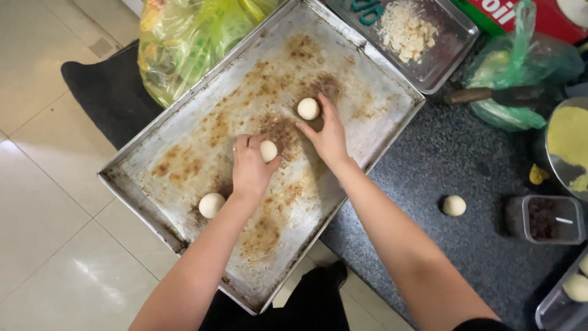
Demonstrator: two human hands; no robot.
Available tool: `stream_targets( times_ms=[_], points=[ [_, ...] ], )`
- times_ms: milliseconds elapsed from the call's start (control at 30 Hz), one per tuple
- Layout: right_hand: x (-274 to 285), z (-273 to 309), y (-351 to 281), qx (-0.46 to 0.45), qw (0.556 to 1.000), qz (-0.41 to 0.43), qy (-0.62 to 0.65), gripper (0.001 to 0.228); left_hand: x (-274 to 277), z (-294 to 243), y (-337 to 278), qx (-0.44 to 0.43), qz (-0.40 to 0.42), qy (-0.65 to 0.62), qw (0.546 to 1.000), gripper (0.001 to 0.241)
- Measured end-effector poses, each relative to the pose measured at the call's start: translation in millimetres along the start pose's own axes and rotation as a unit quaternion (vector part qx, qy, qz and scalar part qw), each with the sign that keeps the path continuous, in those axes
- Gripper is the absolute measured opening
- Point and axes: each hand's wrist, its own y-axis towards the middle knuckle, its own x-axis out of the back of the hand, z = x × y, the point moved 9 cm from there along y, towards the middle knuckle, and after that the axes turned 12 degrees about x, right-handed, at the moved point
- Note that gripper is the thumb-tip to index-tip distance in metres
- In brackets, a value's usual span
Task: Filling dough balls with chocolate, rolling them into shapes, and arranging them on a baking tray.
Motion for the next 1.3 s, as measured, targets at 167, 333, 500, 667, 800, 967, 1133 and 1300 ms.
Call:
stream_targets(
  times_ms=[167,333,500,667,800,967,1133,1300],
  points=[
    [90,58,-54,0.002,0.993,-0.118,0.004,0.068,13,-20,-14,-0.010,-0.014,0.048,0.999,0.079],
    [236,17,-185,-0.021,0.956,-0.236,-0.172,0.036,16,-97,-81,-0.116,-0.074,0.052,0.989,0.082],
    [323,-112,-262,-0.097,0.942,-0.191,-0.260,0.048,-86,-174,-172,-0.319,0.096,-0.042,0.942,0.029],
    [287,-124,-237,-0.080,0.973,-0.126,-0.176,0.036,-202,-161,-198,-0.388,0.132,0.051,0.911,0.036],
    [285,-85,-300,-0.106,0.971,-0.064,-0.205,0.028,-219,-138,-180,-0.388,0.098,0.096,0.911,0.041],
    [333,-122,-297,-0.095,0.961,-0.070,-0.251,0.036,-220,-136,-178,-0.375,0.076,0.140,0.913,0.044],
    [309,-81,-270,-0.056,0.977,-0.110,-0.175,0.031,-216,-140,-178,-0.371,0.066,0.142,0.916,0.042],
    [316,-138,-348,-0.127,0.975,-0.007,-0.183,0.047,-217,-137,-178,-0.368,0.062,0.131,0.918,0.042]
  ],
)
